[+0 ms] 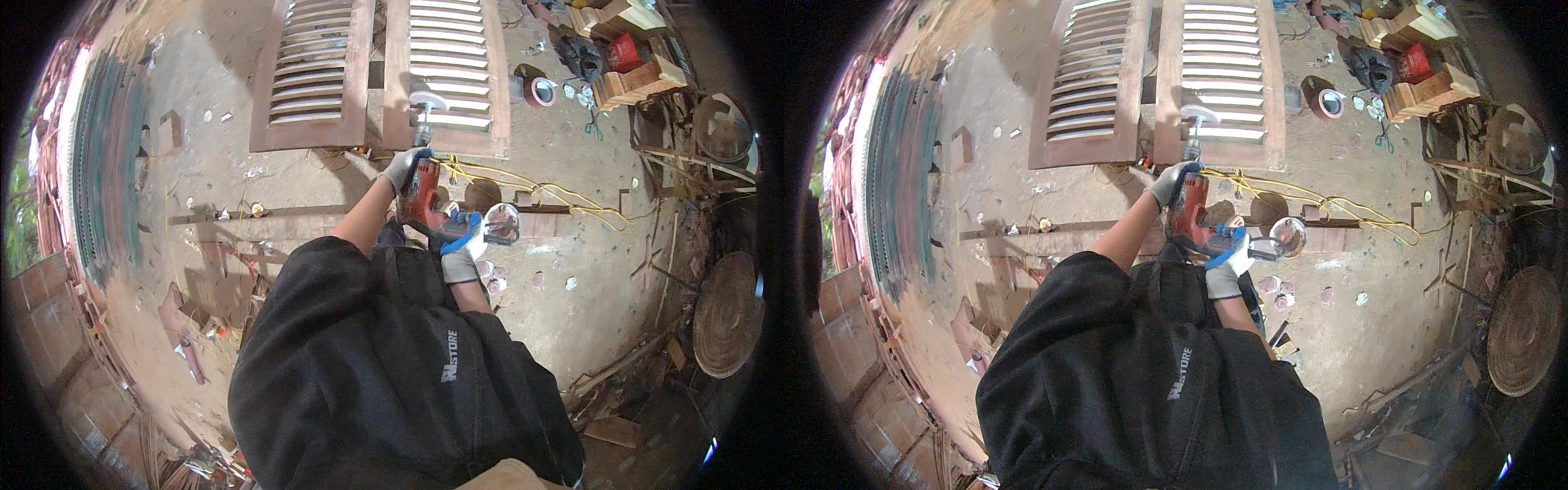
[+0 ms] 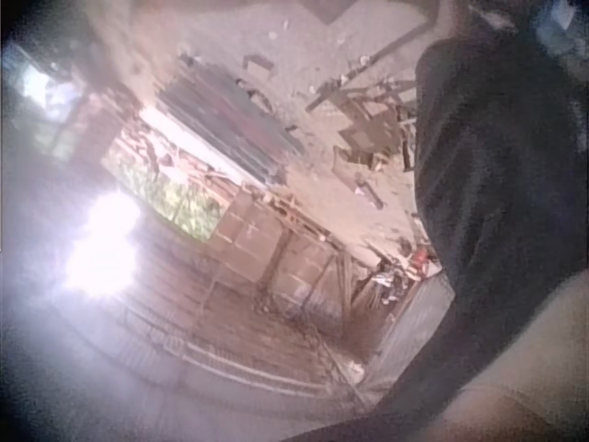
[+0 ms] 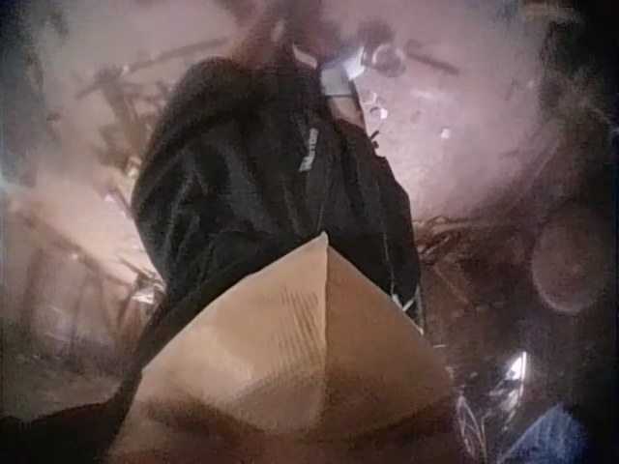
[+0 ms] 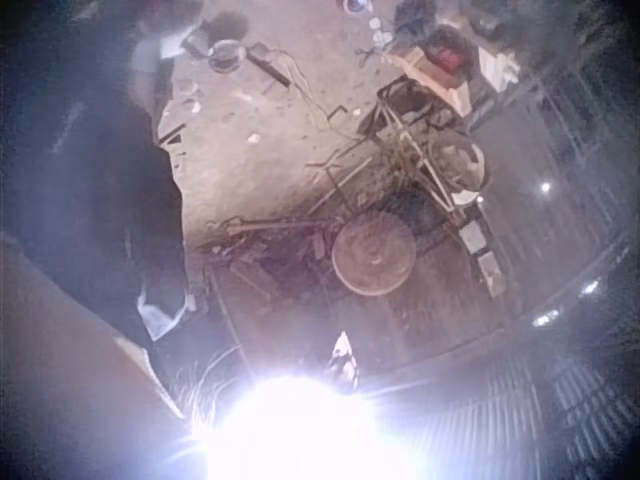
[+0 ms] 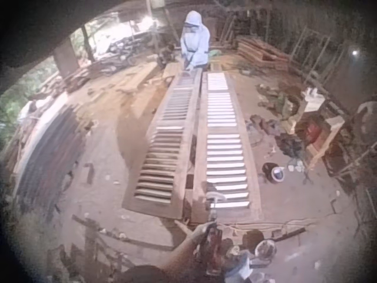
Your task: The person uses a handheld power sander to smooth the surfaces of wooden louvered shutters. They move the sander systematically across the slats and frames, repositioning the shutters as needed to reach different areas. Another person is visible in the background performing a similar task.
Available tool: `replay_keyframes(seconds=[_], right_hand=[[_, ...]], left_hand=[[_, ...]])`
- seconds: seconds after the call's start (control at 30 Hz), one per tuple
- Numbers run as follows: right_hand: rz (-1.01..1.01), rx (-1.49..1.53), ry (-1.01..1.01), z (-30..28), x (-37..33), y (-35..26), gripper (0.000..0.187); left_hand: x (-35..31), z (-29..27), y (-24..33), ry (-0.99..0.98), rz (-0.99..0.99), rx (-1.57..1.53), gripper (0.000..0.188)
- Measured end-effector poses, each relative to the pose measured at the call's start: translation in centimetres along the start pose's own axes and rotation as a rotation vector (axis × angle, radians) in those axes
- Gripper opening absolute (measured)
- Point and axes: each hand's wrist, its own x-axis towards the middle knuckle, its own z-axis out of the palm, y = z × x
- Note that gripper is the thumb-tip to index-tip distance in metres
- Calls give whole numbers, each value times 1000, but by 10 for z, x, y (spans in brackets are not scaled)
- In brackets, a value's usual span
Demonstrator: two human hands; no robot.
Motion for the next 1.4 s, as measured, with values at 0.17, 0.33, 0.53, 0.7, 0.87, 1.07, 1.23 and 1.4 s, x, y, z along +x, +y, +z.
replay_keyframes(seconds=[0.17, 0.33, 0.53, 0.7, 0.87, 1.07, 1.23, 1.4], right_hand=[[-40, -70, 41, -18, 19, -7, 18], [31, 29, 29, -10, 13, -8, 18], [-3, -50, 121, -12, 21, -19, 14], [-21, 63, 19, -8, 24, -39, 13], [-90, 56, -300, -3, 27, -49, 20], [72, -49, -107, 12, 48, -26, 21], [56, 66, -187, 14, 44, -38, 20], [80, -7, -124, 7, 47, -33, 21]], left_hand=[[10, 16, -4, -116, -230, -197, 20], [-9, 19, 19, -102, -262, -126, 23], [15, 17, -11, -39, -147, 60, 25], [11, 50, -4, -55, -240, -53, 25], [-1, 48, 19, 41, 81, -127, 21], [12, 19, 13, 203, 213, 32, 22], [10, 33, 21, 139, 31, -205, 24], [18, 22, 10, 231, 72, 30, 25]])
